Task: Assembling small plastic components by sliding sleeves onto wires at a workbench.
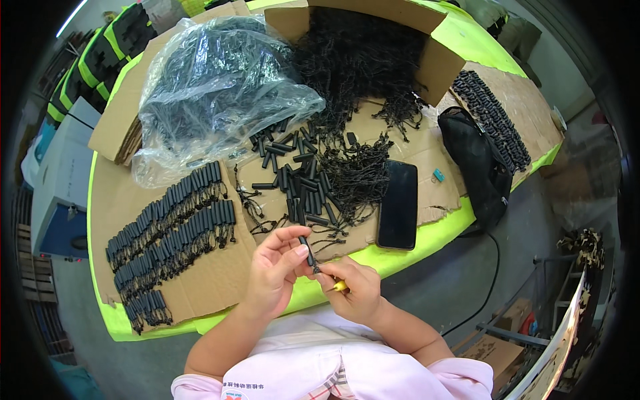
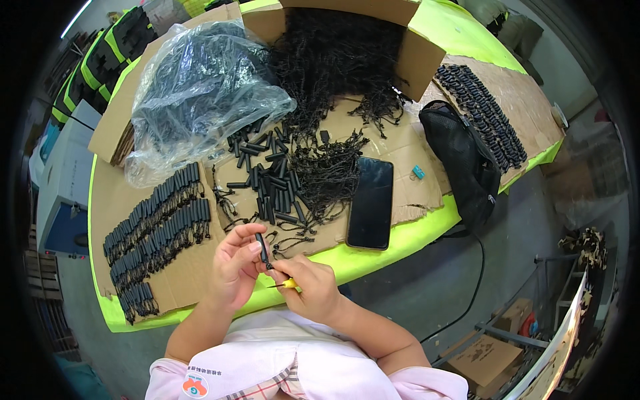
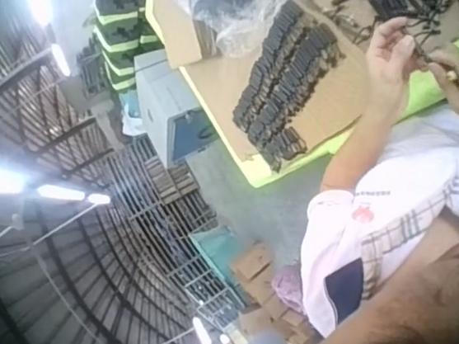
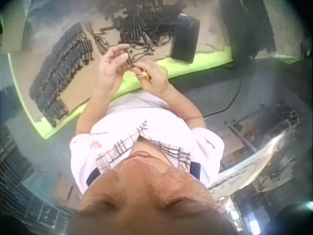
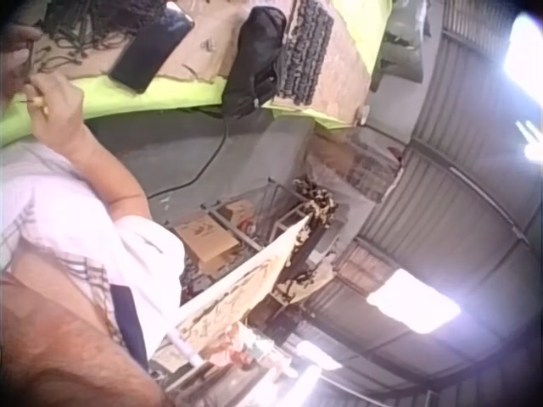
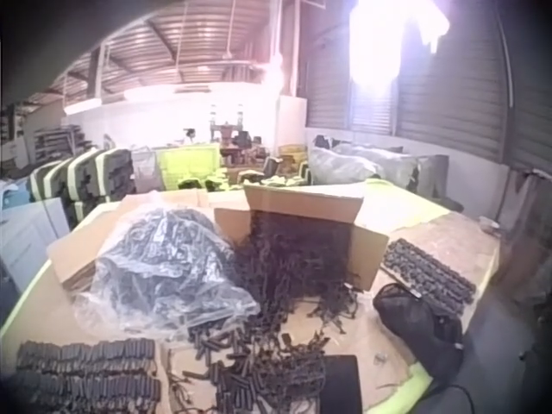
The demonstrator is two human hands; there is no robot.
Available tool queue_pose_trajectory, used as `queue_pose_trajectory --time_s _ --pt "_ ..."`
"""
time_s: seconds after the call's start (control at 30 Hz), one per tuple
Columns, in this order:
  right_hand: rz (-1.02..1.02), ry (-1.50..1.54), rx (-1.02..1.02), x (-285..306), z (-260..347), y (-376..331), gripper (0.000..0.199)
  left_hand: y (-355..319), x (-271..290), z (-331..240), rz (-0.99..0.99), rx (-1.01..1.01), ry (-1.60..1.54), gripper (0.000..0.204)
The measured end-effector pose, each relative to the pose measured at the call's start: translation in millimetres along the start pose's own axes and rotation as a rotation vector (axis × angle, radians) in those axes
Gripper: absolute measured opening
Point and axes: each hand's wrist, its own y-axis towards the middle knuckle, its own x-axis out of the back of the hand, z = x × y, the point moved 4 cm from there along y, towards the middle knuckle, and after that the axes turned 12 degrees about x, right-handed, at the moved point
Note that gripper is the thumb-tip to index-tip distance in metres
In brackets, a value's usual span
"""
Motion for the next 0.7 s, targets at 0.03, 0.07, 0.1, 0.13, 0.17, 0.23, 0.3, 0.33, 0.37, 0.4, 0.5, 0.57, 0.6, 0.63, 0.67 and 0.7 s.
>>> queue_pose_trajectory --time_s 0.03,0.07,0.1,0.13,0.17,0.23,0.3,0.33,0.37,0.4,0.5,0.57,0.6,0.63,0.67,0.7 --pt "-0.004 -0.027 0.039 -1 2 0 0.021 -3 1 3 0.000 -0.001 -0.054 0.026" --pt "-0.008 -0.053 0.079 -1 5 1 0.021 -5 1 4 0.000 -0.002 -0.108 0.027" --pt "-0.006 -0.054 0.079 -1 5 0 0.021 -6 1 5 0.001 -0.002 -0.110 0.027" --pt "0.001 -0.078 0.118 -2 7 0 0.020 -6 2 4 0.001 -0.027 -0.117 0.027" --pt "0.008 -0.102 0.158 -2 9 0 0.020 -7 2 4 0.000 -0.052 -0.124 0.027" --pt "0.021 -0.084 0.116 -3 10 -1 0.020 -9 3 4 -0.001 -0.077 -0.095 0.027" --pt "0.033 -0.064 0.073 -2 10 -1 0.021 -10 3 5 -0.003 -0.101 -0.066 0.027" --pt "0.056 -0.027 0.019 -2 8 0 0.020 -11 3 4 -0.013 -0.146 -0.012 0.027" --pt "0.078 0.011 -0.036 -2 6 0 0.020 -12 3 4 -0.022 -0.191 0.043 0.027" --pt "0.079 0.012 -0.036 -2 6 0 0.020 -12 4 7 -0.023 -0.191 0.043 0.027" --pt "0.108 0.102 -0.112 -2 1 -2 0.014 -17 4 8 -0.068 -0.328 0.229 0.027" --pt "0.187 0.335 -0.454 -6 -10 -9 0.008 -19 2 9 -0.082 -0.375 0.292 0.027" --pt "0.185 0.335 -0.455 -9 -10 -11 0.008 -18 3 9 -0.081 -0.373 0.293 0.027" --pt "0.112 0.334 -0.429 -12 -10 -13 0.006 -16 4 11 -0.093 -0.367 0.292 0.028" --pt "0.038 0.334 -0.402 -13 -10 -14 0.006 -14 5 11 -0.106 -0.361 0.292 0.028" --pt "0.039 0.335 -0.403 -16 -11 -15 0.006 -14 5 11 -0.108 -0.361 0.292 0.028"
